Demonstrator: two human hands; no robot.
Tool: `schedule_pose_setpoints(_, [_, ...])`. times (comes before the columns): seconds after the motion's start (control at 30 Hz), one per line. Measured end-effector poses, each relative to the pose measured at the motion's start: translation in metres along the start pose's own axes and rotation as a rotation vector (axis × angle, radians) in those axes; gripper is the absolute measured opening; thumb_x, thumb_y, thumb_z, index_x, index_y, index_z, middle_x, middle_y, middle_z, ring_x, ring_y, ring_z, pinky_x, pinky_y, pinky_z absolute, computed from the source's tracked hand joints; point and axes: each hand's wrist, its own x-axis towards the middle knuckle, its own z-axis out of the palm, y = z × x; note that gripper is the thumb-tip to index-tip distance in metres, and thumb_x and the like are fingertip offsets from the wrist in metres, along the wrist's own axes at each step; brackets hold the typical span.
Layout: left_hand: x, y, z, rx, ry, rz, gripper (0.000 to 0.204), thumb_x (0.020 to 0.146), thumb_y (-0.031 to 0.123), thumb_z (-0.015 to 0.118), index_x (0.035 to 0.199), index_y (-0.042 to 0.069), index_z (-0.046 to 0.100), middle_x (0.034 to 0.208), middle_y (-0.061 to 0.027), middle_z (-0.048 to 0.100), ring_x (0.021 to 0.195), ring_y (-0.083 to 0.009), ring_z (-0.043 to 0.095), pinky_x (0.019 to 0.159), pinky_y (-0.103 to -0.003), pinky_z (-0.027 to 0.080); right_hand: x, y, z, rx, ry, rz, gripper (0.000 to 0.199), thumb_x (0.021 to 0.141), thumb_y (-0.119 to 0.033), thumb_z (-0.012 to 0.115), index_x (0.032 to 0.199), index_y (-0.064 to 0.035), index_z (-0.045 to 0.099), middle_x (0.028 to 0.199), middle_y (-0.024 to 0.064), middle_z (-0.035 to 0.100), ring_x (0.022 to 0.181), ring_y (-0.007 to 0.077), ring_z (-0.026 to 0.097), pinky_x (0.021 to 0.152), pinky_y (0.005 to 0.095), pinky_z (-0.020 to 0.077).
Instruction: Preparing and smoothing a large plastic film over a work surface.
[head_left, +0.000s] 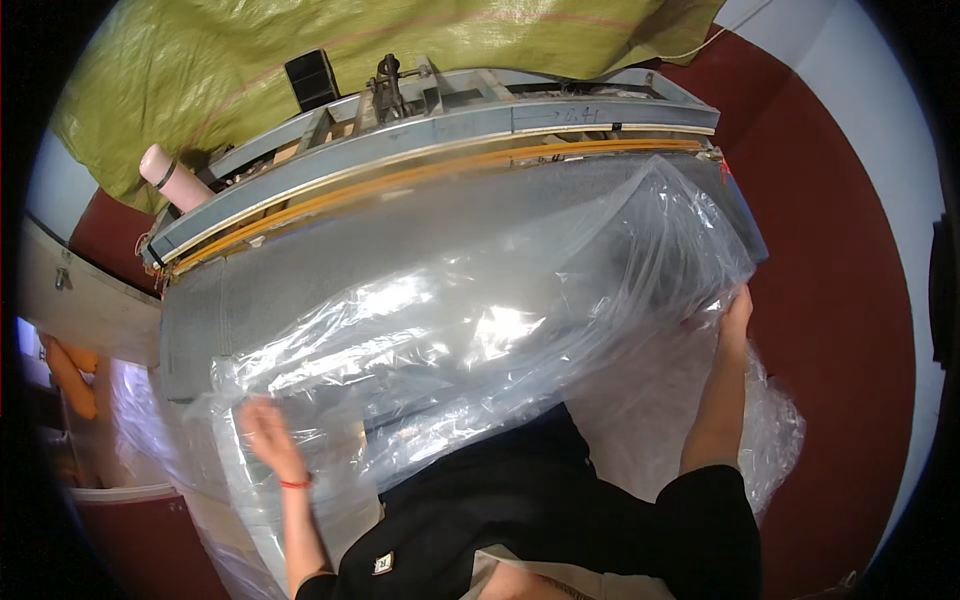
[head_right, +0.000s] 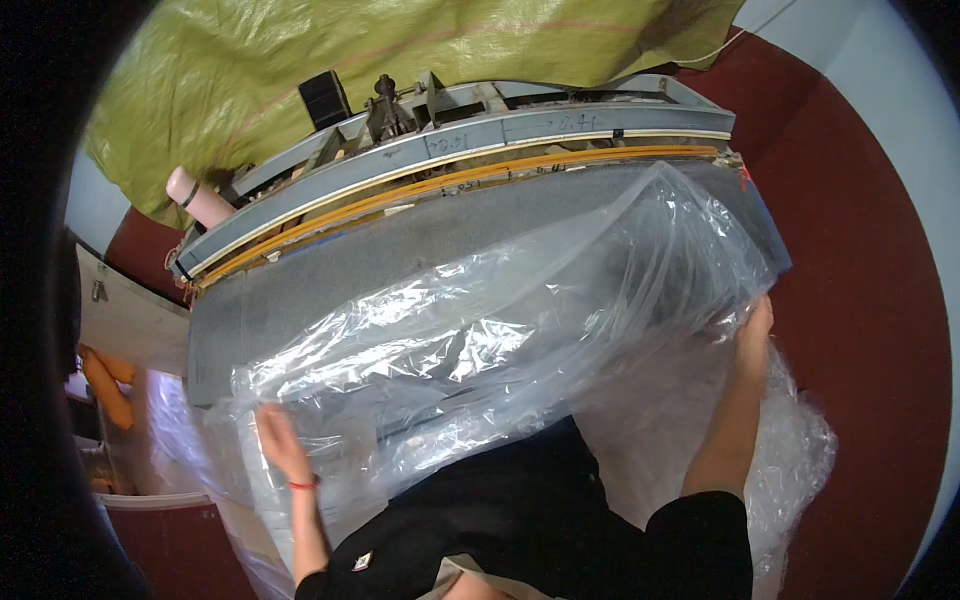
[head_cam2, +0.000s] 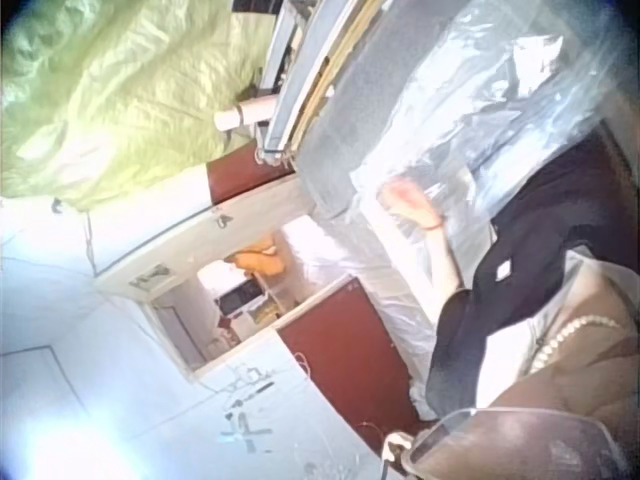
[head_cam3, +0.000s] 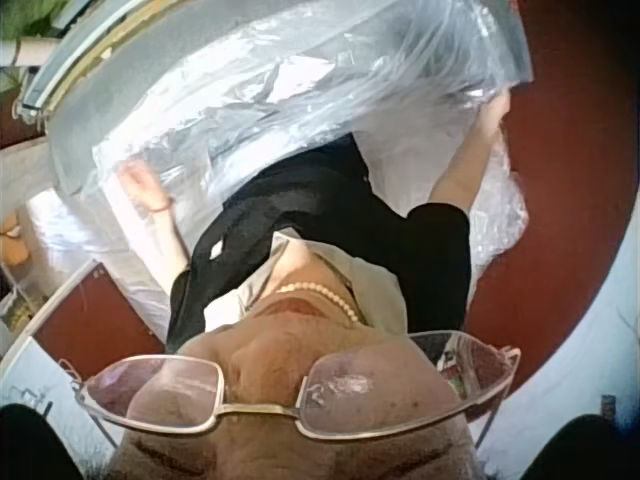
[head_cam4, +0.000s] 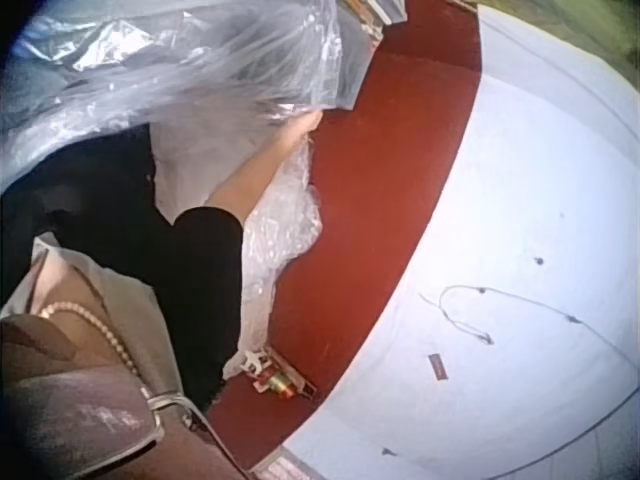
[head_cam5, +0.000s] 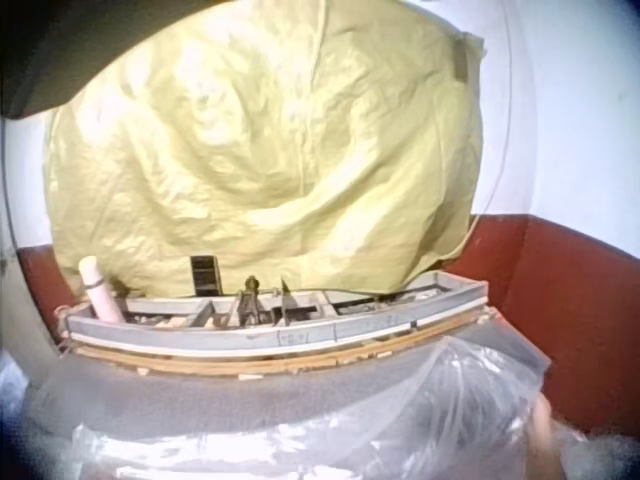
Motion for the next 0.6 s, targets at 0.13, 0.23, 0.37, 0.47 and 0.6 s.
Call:
schedule_pose_setpoints(0.13, [-0.097, 0.016, 0.078, 0.029, -0.902, 0.648, 0.017, 0.073, 0.012, 0.061, 0.088, 0.005, 0.057, 0.087, -0.0132, 0.059, 0.087, -0.0310, 0.056, 0.074, -0.038, 0.044, -0.044, -0.050, 0.065, 0.206, -0.096, -0.158, 0.032, 0.080, -0.009, 0.052, 0.110, 0.0008, 0.051, 0.099, 0.0098, 0.057, 0.085, 0.0180, 0.056, 0.075, 0.0281, 0.0452])
schedule_pose_setpoints(0.23, [-0.117, -0.039, 0.098, 0.061, -1.241, 0.229, 0.018, 0.075, 0.016, 0.061, 0.087, 0.004, 0.056, 0.083, -0.0142, 0.058, 0.074, -0.0290, 0.057, 0.065, -0.037, 0.045, -0.093, -0.119, 0.144, -0.033, 0.072, -0.371, 0.028, 0.080, -0.010, 0.053, 0.105, 0.0021, 0.053, 0.094, 0.0086, 0.058, 0.083, 0.0157, 0.055, 0.074, 0.0255, 0.0446])
schedule_pose_setpoints(0.37, [-0.035, -0.007, 0.025, -0.557, -1.167, -0.416, 0.007, 0.084, 0.013, 0.054, 0.083, 0.006, 0.057, 0.075, 0.0030, 0.055, 0.071, -0.0080, 0.049, 0.063, -0.025, 0.042, -0.146, -0.177, 0.240, -0.152, -0.284, -0.616, 0.028, 0.080, -0.018, 0.058, 0.103, -0.0013, 0.055, 0.092, 0.0053, 0.059, 0.083, 0.0114, 0.053, 0.072, 0.0230, 0.0421])
schedule_pose_setpoints(0.47, [0.045, -0.055, -0.055, -0.462, -0.271, -0.356, 0.024, 0.086, 0.029, 0.050, 0.093, 0.007, 0.057, 0.083, 0.0005, 0.054, 0.078, -0.0096, 0.050, 0.072, -0.025, 0.041, -0.225, -0.206, 0.307, -0.239, -0.845, -0.471, 0.028, 0.082, -0.021, 0.059, 0.104, -0.0041, 0.055, 0.092, 0.0022, 0.058, 0.080, 0.0079, 0.051, 0.069, 0.0197, 0.0401])
schedule_pose_setpoints(0.6, [0.099, -0.284, -0.286, 0.218, 0.440, -0.333, 0.028, 0.086, 0.023, 0.051, 0.101, -0.001, 0.054, 0.100, -0.0037, 0.054, 0.096, -0.0130, 0.047, 0.081, -0.029, 0.040, -0.322, -0.211, 0.363, -0.073, -1.452, -0.319, 0.023, 0.085, -0.020, 0.056, 0.101, -0.0038, 0.056, 0.081, -0.0048, 0.054, 0.069, 0.0009, 0.045, 0.062, 0.0156, 0.0364])
